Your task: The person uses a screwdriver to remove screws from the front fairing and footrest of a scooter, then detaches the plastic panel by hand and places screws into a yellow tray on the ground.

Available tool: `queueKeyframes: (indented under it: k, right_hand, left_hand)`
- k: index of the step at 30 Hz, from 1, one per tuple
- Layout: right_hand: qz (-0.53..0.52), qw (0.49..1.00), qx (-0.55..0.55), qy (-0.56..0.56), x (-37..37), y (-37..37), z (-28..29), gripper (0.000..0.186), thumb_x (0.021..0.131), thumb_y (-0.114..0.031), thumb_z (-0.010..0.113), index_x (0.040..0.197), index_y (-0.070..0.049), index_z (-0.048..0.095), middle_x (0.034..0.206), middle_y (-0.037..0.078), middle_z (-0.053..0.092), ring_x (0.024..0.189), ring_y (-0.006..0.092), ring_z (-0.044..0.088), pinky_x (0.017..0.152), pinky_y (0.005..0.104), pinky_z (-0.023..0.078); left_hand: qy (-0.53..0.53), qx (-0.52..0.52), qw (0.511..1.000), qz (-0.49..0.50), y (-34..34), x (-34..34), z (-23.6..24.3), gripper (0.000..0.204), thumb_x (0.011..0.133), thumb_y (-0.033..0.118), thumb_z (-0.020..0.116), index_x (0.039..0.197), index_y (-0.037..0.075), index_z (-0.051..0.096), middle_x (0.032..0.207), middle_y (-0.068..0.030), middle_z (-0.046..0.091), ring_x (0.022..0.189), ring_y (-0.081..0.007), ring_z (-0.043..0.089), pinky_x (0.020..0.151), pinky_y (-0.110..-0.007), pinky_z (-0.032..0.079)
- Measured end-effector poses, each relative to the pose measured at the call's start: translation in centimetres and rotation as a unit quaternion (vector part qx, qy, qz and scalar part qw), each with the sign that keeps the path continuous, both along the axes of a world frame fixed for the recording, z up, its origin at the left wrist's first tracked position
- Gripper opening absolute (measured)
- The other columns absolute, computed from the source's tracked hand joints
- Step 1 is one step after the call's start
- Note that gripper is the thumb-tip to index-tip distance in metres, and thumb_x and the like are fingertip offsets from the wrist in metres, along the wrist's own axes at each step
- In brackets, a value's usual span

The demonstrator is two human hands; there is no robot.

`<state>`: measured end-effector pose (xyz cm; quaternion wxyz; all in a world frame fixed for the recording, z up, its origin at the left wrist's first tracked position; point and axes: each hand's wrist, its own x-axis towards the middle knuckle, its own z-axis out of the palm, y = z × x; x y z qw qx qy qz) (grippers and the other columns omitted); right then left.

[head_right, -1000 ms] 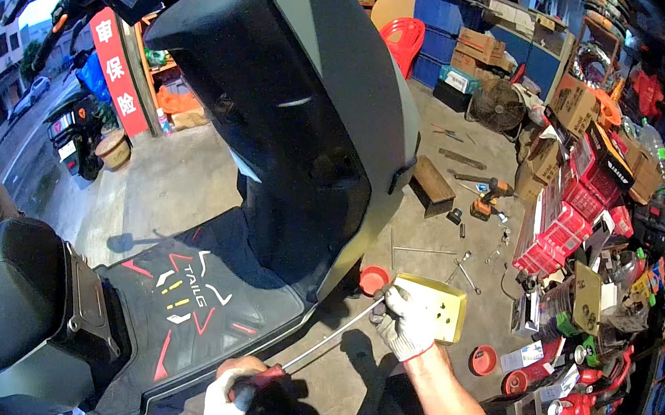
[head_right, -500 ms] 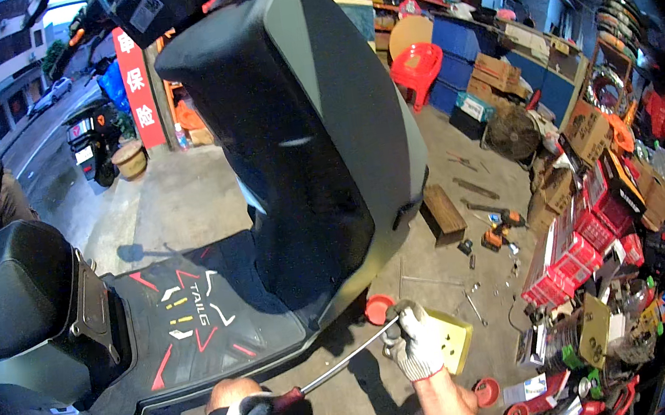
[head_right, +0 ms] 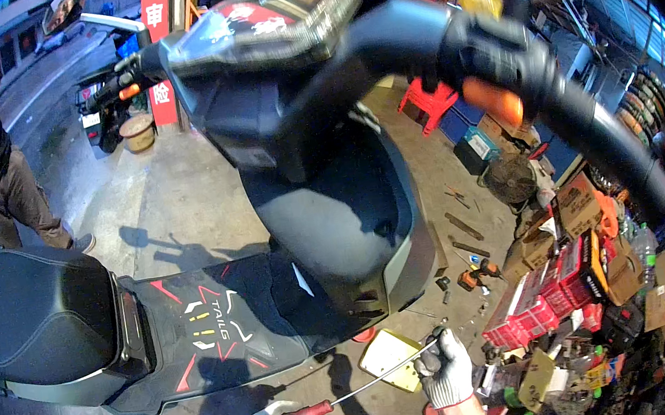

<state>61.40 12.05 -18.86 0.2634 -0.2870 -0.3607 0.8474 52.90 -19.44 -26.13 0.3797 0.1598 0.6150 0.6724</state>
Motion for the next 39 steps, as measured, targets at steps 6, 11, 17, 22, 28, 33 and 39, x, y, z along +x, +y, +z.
queueKeyframes:
  k: [6, 11, 17, 22, 28, 33, 39]
  right_hand:
    - [0.011, 0.997, 0.051, -0.051, -2.2, -7.1, 12.9, 0.014, 0.097, -0.022, 0.059, 0.089, -0.012, 0.053, 0.060, -0.004, 0.040, 0.048, 0.0103, 0.040, 0.046, 0.0269, 0.034]
    - [0.050, 0.994, -0.095, -0.010, -6.2, -11.9, 20.5, 0.017, 0.096, -0.020, 0.059, 0.084, -0.014, 0.050, 0.068, -0.001, 0.044, 0.052, 0.0112, 0.040, 0.048, 0.0262, 0.035]
    - [0.138, 0.988, -0.059, -0.020, -11.7, -16.4, 24.2, 0.013, 0.099, -0.015, 0.056, 0.102, -0.004, 0.061, 0.067, 0.000, 0.044, 0.050, 0.0102, 0.040, 0.046, 0.0251, 0.033]
    - [0.107, 0.991, -0.075, -0.022, -15.7, -16.9, 24.0, 0.014, 0.099, -0.017, 0.054, 0.102, -0.005, 0.061, 0.064, -0.002, 0.047, 0.047, 0.0094, 0.041, 0.043, 0.0252, 0.032]
    - [0.075, 0.995, -0.017, -0.056, -18.4, -15.0, 22.2, 0.010, 0.099, -0.017, 0.054, 0.096, -0.009, 0.060, 0.065, -0.003, 0.046, 0.047, 0.0079, 0.040, 0.042, 0.0240, 0.031]
    - [0.069, 0.995, -0.003, -0.069, -19.6, -13.7, 22.2, 0.013, 0.099, -0.020, 0.051, 0.093, -0.011, 0.058, 0.065, -0.005, 0.043, 0.046, 0.0060, 0.037, 0.042, 0.0237, 0.030]
    - [0.027, 0.994, 0.023, -0.107, -20.6, -13.4, 21.9, 0.021, 0.099, -0.023, 0.054, 0.098, -0.005, 0.065, 0.064, -0.005, 0.045, 0.046, 0.0056, 0.037, 0.041, 0.0246, 0.029]
  left_hand:
    - [-0.112, 0.066, 0.991, 0.030, -5.6, 1.0, 12.0, 0.033, 0.094, 0.015, 0.060, 0.124, 0.003, 0.058, 0.111, -0.0125, 0.065, 0.088, -0.0162, 0.064, 0.079, -0.030, 0.050]
    - [-0.126, 0.021, 0.985, 0.117, -11.3, 2.3, 18.6, 0.030, 0.094, 0.006, 0.057, 0.123, -0.001, 0.057, 0.088, -0.0110, 0.069, 0.064, -0.0071, 0.054, 0.057, -0.022, 0.044]
    - [-0.037, -0.064, 0.982, 0.174, -15.1, -0.8, 27.6, 0.027, 0.094, 0.012, 0.060, 0.119, 0.001, 0.061, 0.083, -0.0031, 0.068, 0.062, -0.0032, 0.050, 0.053, -0.021, 0.041]
    - [0.102, -0.104, 0.974, 0.175, -15.5, -4.2, 29.1, 0.030, 0.093, 0.013, 0.059, 0.120, 0.000, 0.061, 0.094, -0.0033, 0.065, 0.080, -0.0082, 0.056, 0.070, -0.024, 0.046]
    - [0.138, -0.115, 0.973, 0.147, -12.5, -8.5, 30.7, 0.031, 0.091, 0.009, 0.061, 0.120, -0.003, 0.060, 0.105, -0.0116, 0.067, 0.095, -0.0145, 0.061, 0.085, -0.029, 0.049]
    - [0.144, -0.152, 0.970, 0.126, -10.2, -11.0, 30.5, 0.031, 0.090, 0.005, 0.061, 0.120, -0.003, 0.060, 0.107, -0.0137, 0.068, 0.098, -0.0156, 0.063, 0.087, -0.029, 0.050]
    - [0.091, -0.124, 0.980, 0.126, -9.4, -13.1, 30.3, 0.029, 0.090, 0.005, 0.060, 0.119, -0.003, 0.061, 0.107, -0.0138, 0.068, 0.096, -0.0157, 0.063, 0.086, -0.029, 0.050]
